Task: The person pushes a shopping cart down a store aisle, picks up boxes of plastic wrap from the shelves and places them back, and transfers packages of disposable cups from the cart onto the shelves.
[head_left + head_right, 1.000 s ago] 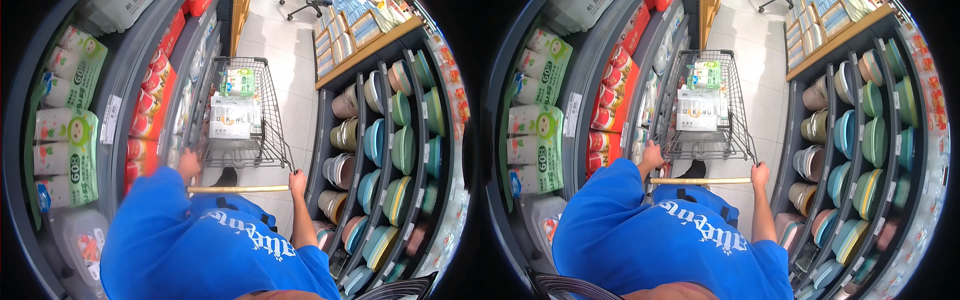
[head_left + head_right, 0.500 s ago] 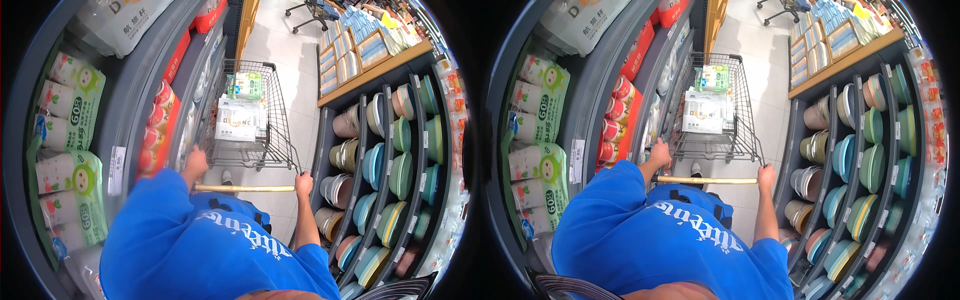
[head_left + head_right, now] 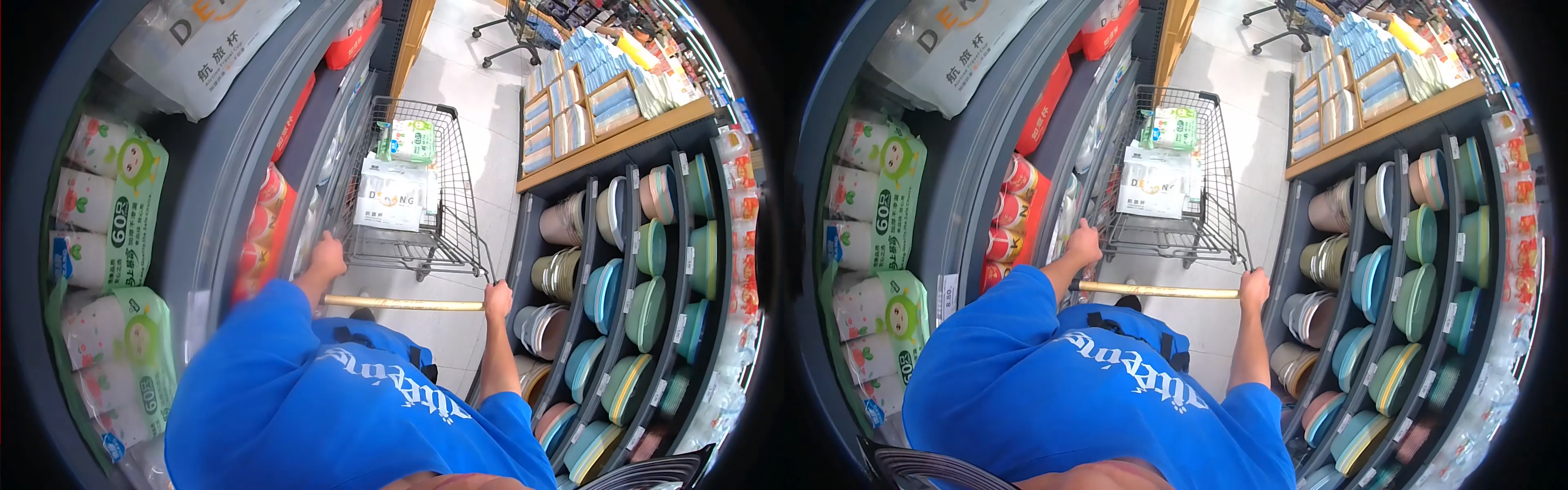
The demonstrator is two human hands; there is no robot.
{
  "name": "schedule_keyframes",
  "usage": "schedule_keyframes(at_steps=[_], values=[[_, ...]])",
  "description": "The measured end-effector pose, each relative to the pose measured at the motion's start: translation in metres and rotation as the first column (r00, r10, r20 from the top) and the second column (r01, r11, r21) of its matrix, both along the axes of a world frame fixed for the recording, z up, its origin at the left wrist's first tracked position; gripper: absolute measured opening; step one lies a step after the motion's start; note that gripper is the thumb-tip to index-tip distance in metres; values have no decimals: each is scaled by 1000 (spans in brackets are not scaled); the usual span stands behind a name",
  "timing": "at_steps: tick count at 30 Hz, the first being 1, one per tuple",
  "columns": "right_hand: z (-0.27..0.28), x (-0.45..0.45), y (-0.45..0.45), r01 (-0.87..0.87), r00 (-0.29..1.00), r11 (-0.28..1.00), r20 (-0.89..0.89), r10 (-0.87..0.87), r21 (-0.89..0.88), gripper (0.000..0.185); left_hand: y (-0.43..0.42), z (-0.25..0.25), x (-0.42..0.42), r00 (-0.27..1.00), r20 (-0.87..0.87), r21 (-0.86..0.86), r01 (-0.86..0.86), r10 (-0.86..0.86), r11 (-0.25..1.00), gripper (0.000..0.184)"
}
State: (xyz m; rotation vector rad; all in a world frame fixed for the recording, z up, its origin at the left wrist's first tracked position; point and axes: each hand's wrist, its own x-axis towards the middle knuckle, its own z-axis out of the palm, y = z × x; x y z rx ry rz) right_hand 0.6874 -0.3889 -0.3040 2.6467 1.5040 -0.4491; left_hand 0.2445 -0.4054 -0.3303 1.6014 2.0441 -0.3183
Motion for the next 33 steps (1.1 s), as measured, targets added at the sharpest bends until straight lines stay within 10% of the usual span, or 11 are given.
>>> schedule_keyframes(at_steps=[33], values=[[-8,42,121,109,991,994,-77,-108,4,37,107,-11,25,999,-22,-59,22,-23,998,48]])
